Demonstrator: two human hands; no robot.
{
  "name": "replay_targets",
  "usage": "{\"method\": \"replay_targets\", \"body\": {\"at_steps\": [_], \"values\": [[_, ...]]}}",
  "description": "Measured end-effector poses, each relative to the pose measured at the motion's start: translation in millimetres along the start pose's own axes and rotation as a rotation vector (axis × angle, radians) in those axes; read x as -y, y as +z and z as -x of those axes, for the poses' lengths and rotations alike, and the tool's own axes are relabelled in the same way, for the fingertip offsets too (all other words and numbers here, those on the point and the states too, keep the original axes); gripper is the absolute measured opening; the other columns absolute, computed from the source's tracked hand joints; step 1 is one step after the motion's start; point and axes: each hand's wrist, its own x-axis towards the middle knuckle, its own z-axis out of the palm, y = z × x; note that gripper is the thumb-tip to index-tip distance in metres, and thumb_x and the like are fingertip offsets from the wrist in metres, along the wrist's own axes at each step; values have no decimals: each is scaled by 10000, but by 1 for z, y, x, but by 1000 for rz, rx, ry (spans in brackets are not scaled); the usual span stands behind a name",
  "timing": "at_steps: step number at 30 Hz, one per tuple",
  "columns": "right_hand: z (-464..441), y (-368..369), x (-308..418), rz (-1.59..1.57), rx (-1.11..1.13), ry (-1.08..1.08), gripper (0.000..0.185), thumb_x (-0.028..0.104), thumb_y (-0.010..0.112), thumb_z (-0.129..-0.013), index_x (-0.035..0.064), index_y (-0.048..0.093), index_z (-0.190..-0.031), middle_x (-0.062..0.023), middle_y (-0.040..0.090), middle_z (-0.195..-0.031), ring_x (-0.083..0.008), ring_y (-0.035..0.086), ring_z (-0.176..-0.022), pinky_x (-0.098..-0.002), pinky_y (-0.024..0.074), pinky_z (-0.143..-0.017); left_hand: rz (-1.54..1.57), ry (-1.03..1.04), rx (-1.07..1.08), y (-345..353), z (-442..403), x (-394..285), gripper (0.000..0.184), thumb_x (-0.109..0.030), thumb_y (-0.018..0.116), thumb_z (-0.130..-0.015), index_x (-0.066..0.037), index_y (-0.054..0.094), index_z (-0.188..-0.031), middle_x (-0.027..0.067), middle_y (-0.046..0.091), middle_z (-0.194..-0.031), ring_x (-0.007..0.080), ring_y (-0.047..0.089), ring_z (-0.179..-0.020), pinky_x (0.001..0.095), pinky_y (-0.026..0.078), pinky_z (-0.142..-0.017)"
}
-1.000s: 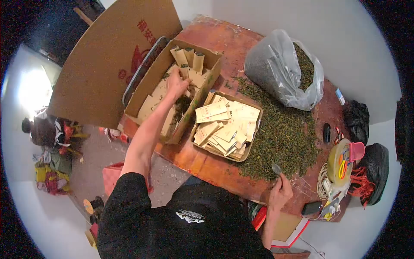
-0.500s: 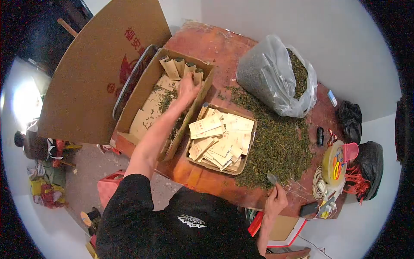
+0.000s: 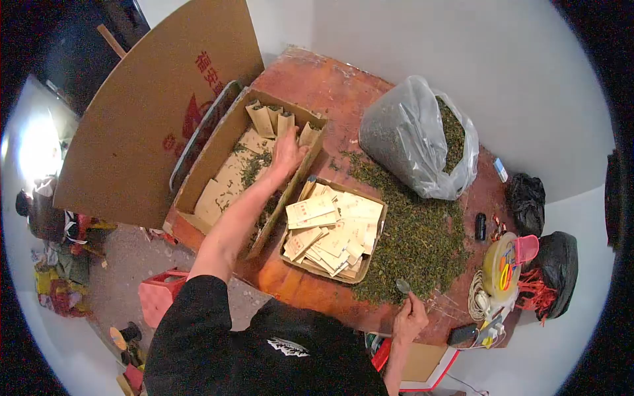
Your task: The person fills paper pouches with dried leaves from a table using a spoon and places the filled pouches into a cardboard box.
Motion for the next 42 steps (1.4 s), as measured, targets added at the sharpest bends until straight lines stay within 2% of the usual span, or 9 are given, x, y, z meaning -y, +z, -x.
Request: {"method": "replay_targets", "body": {"at_steps": [4, 7, 15, 19, 21, 24, 26, 31, 42], "values": [[3, 7, -10, -79, 29, 51, 207, -21, 623, -950, -39, 753, -1111, -148, 750, -910, -178, 685, -711, -320, 557, -661, 36, -18, 9, -20, 14, -16, 524, -104, 781, -807, 4, 567, -1273, 268, 671, -1184, 473, 637, -1109, 513, 523, -939], [-2, 7, -4, -119, 37, 105, 198, 1, 663, -899, -5, 761, -1072, -196, 748, -959, -340, 725, -850, -416, 577, -804, 54, -10, 17, -46, 25, -34, 429, -75, 732, -831, 15, 605, -1230, 252, 677, -1167, 429, 663, -1057, 493, 532, -922], [-31, 3, -1, -153, 31, -34, 242, -30, 653, -901, 3, 752, -1119, -162, 721, -870, -287, 689, -740, -393, 526, -658, 285, 41, -96, -181, 146, -106, 299, -61, 712, -902, 3, 622, -1179, 164, 717, -990, 263, 706, -833, 355, 564, -758], [-39, 5, -8, -220, 80, -48, 239, -29, 647, -917, 7, 750, -1130, -136, 694, -831, -247, 662, -681, -361, 501, -609, 84, 160, 254, -213, 277, -131, 209, -87, 734, -871, -12, 650, -1048, 147, 702, -871, 338, 696, -777, 391, 553, -697], [-43, 12, -10, -262, 124, -40, 238, -28, 643, -925, 7, 750, -1136, -131, 697, -841, -231, 660, -681, -350, 501, -604, -16, -43, 412, -191, 349, -110, 171, -56, 709, -843, -53, 665, -1008, 198, 695, -895, 406, 666, -754, 453, 542, -658], [-48, 11, -11, -327, 172, -73, 245, -29, 641, -928, 7, 749, -1144, -128, 695, -842, -219, 655, -670, -341, 503, -596, -477, -441, 925, -160, 511, -31, 184, -95, 711, -836, -56, 701, -1015, 184, 697, -793, 397, 682, -711, 497, 551, -633], [-50, 10, -13, -357, 179, -90, 247, -32, 642, -925, 6, 749, -1145, -125, 690, -831, -215, 653, -657, -340, 505, -592, -488, -741, 1219, -178, 579, -13, 181, -99, 712, -835, -55, 703, -1010, 184, 698, -793, 395, 683, -712, 496, 552, -634], [-54, 9, -30, -381, 136, -186, 239, -36, 647, -920, 3, 753, -1130, -120, 671, -791, -215, 648, -626, -344, 511, -588, -381, -1096, 1037, -213, 641, -26, 174, -110, 713, -835, -53, 706, -1000, 185, 701, -794, 391, 686, -713, 494, 553, -634], [-63, -7, -38, -389, 196, -189, 222, -23, 651, -928, 13, 760, -1118, -138, 692, -821, -220, 669, -626, -358, 512, -564, -293, -1134, 880, -205, 637, -47, 164, -135, 717, -835, -49, 715, -976, 188, 708, -797, 383, 692, -717, 490, 555, -636]]}}
